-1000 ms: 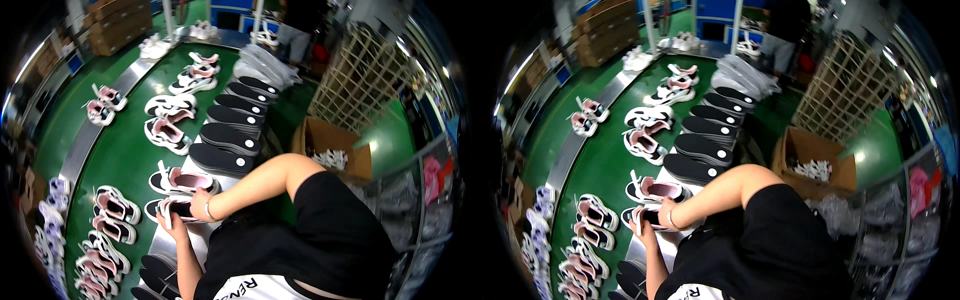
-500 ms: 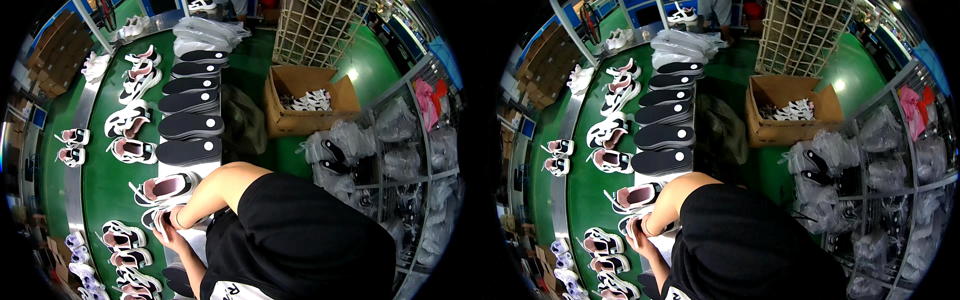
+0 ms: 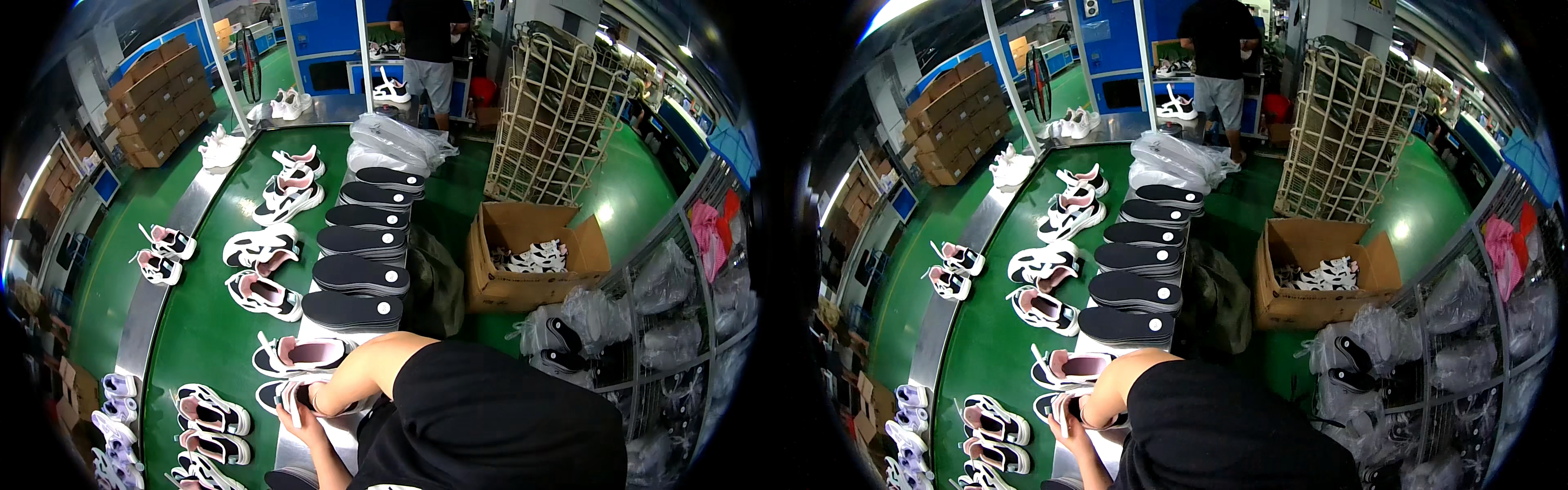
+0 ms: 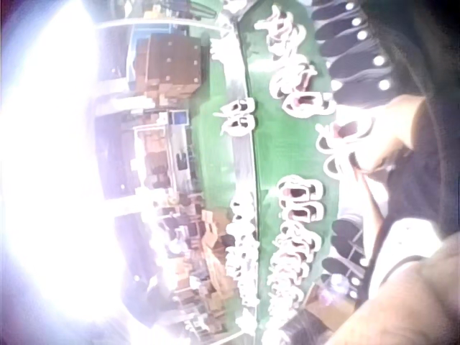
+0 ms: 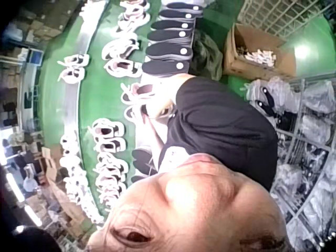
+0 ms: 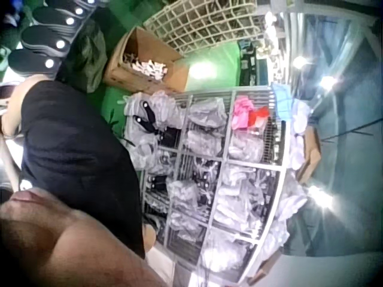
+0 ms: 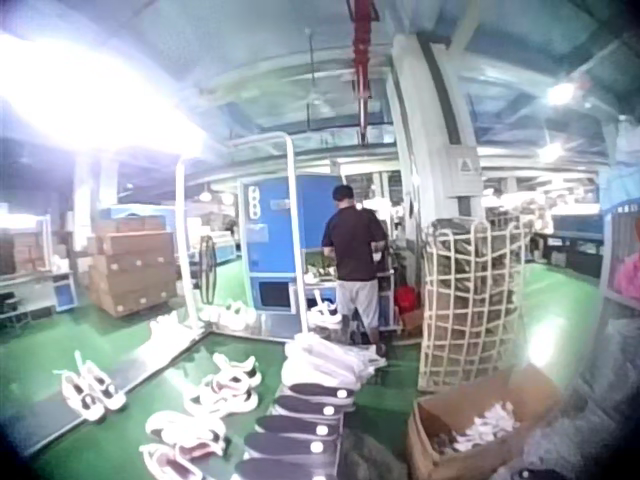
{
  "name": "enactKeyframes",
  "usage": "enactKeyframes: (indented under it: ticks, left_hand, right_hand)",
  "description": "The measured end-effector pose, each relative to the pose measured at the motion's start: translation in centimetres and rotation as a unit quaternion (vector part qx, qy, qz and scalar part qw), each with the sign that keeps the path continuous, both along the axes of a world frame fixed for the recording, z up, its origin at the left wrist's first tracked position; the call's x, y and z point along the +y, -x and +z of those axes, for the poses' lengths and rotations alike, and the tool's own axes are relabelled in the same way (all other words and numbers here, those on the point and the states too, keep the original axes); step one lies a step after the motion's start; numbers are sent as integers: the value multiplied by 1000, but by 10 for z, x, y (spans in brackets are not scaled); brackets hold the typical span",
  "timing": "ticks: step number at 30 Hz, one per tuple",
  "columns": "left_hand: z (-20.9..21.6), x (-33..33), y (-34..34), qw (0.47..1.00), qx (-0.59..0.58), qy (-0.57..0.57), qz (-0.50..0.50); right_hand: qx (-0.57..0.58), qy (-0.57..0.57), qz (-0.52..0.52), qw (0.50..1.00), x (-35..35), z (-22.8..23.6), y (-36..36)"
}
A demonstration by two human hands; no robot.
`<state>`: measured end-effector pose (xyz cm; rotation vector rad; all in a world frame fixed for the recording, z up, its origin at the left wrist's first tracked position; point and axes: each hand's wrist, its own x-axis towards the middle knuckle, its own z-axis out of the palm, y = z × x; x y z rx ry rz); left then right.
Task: The person picks up several black and white insoles from a storage rack and places them into shoes on a production line, pressing them into the bottom of each shoe.
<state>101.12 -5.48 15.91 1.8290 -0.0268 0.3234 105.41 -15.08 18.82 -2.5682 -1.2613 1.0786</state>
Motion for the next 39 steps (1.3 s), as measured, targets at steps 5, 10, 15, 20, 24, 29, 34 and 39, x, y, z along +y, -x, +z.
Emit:
enactKeyframes:
  ticks: [5, 10, 15, 20, 24, 29, 34, 39]
  left_hand:
    - [-2, 9, 10, 998, -26, -24, 56]
    - [-14, 12, -10, 1000, 26, -10, 10]
    - [7, 0, -5, 997, 42, -14, 70]
    - [-9, 10, 4, 987, 25, -106, 116]
    - [-9, 9, 2, 988, 28, -97, 117]
    - [-19, 11, 14, 993, 13, -21, 116]
    - [-17, 15, 33, 988, 31, 14, 150]
    - [-13, 8, 12, 992, 51, -24, 109]
  right_hand:
    - [39, -4, 26, 999, 12, -4, 1]
    - [71, 65, 61, 994, 6, 0, -2]
    - [17, 158, 144, 977, -19, 48, 7]
    - [7, 208, 177, 962, -13, 27, 8]
    - [13, 249, 175, 953, -8, 29, 5]
    - [-10, 19, 72, 997, -30, 45, 0]
    - [-100, -261, -42, 959, -49, 103, -11]
    - [-78, 8, 98, 992, -42, 43, 21]
